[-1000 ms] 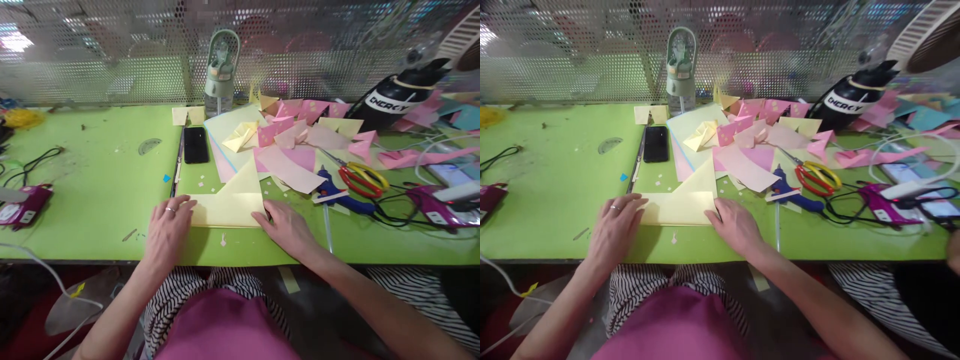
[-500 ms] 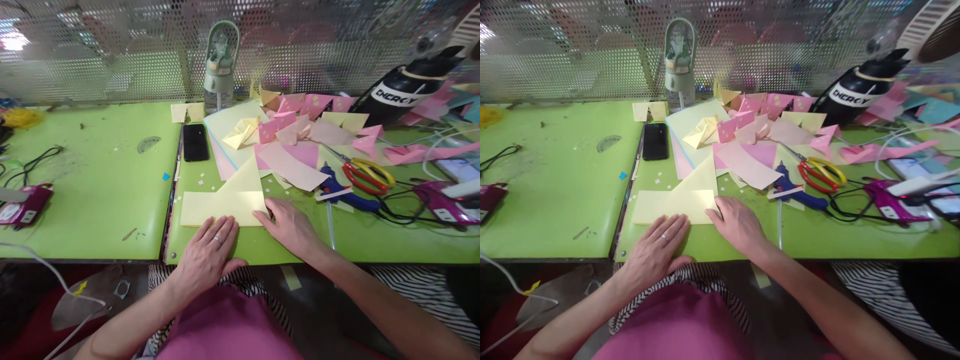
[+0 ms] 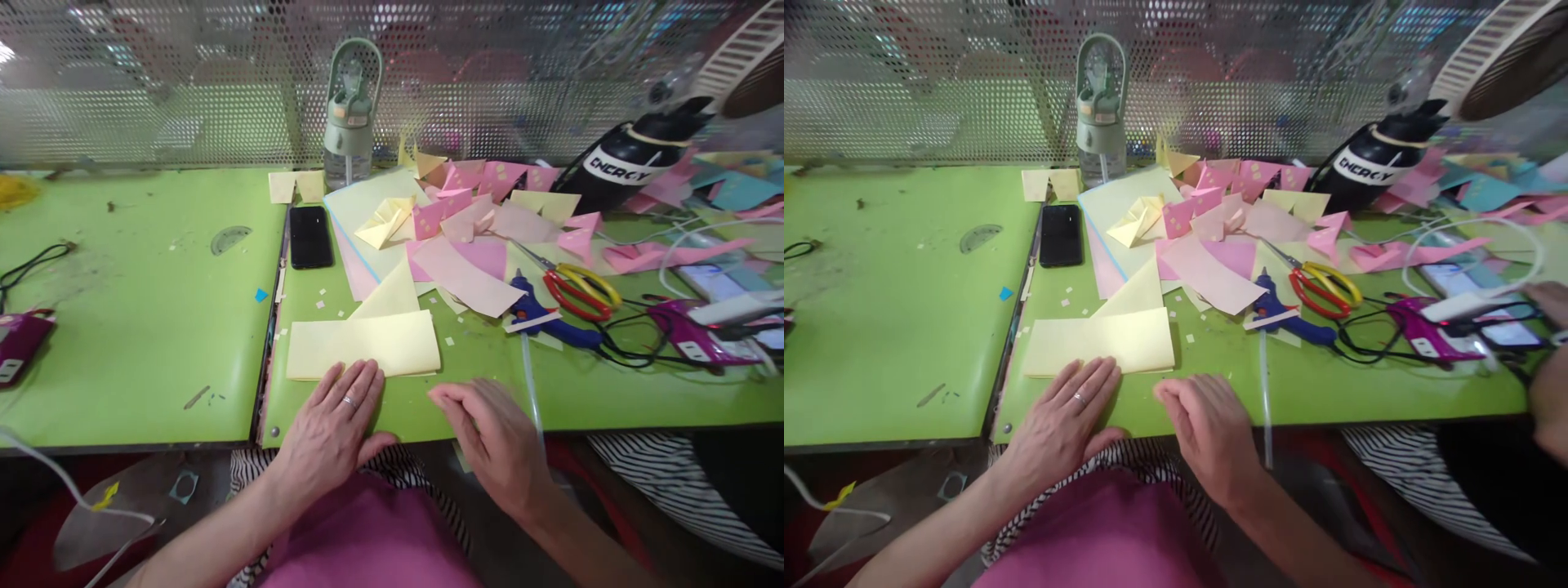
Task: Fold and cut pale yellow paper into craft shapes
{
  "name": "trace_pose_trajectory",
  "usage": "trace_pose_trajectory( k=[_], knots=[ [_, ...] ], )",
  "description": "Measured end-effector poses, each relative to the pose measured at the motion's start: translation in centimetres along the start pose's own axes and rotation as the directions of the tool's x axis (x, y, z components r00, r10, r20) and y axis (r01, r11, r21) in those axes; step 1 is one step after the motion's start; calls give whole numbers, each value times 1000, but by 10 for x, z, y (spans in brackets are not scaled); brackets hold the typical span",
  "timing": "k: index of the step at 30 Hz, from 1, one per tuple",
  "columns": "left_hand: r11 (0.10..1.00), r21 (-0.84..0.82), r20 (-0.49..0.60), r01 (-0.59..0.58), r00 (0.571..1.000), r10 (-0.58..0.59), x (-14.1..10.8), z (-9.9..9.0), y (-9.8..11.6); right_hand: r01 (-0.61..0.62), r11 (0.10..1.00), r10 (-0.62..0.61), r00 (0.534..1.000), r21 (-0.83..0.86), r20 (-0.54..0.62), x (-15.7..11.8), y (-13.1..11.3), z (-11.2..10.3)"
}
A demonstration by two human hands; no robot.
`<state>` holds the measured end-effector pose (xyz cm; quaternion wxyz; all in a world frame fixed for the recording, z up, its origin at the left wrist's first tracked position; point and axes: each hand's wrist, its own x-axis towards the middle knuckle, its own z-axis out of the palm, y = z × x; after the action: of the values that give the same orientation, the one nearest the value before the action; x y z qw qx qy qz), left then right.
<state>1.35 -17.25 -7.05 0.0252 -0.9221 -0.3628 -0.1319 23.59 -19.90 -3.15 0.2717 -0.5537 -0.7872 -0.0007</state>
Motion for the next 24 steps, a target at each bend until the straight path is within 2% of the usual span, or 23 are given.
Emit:
trace_pose_trajectory(
  k=[2,4,9,15,24],
  knots=[
    [1000,2,-3,1,1000,-1,0,0,0,-118,992,118,993,33,6,-4,-2,5],
    [1000,7,-12,-1,1000,1,0,1,1,-137,990,137,990,17,-13,-6,-2,10],
    [1000,31,-30,-4,1000,5,0,2,1,82,988,-90,994,-133,-60,-3,-2,22],
    [999,43,22,-17,1000,16,1,0,0,139,970,-143,990,-198,-5,-2,4,34],
    [999,28,89,-16,996,14,5,-2,-4,246,937,-258,966,-247,-17,-1,15,39]
  ],
)
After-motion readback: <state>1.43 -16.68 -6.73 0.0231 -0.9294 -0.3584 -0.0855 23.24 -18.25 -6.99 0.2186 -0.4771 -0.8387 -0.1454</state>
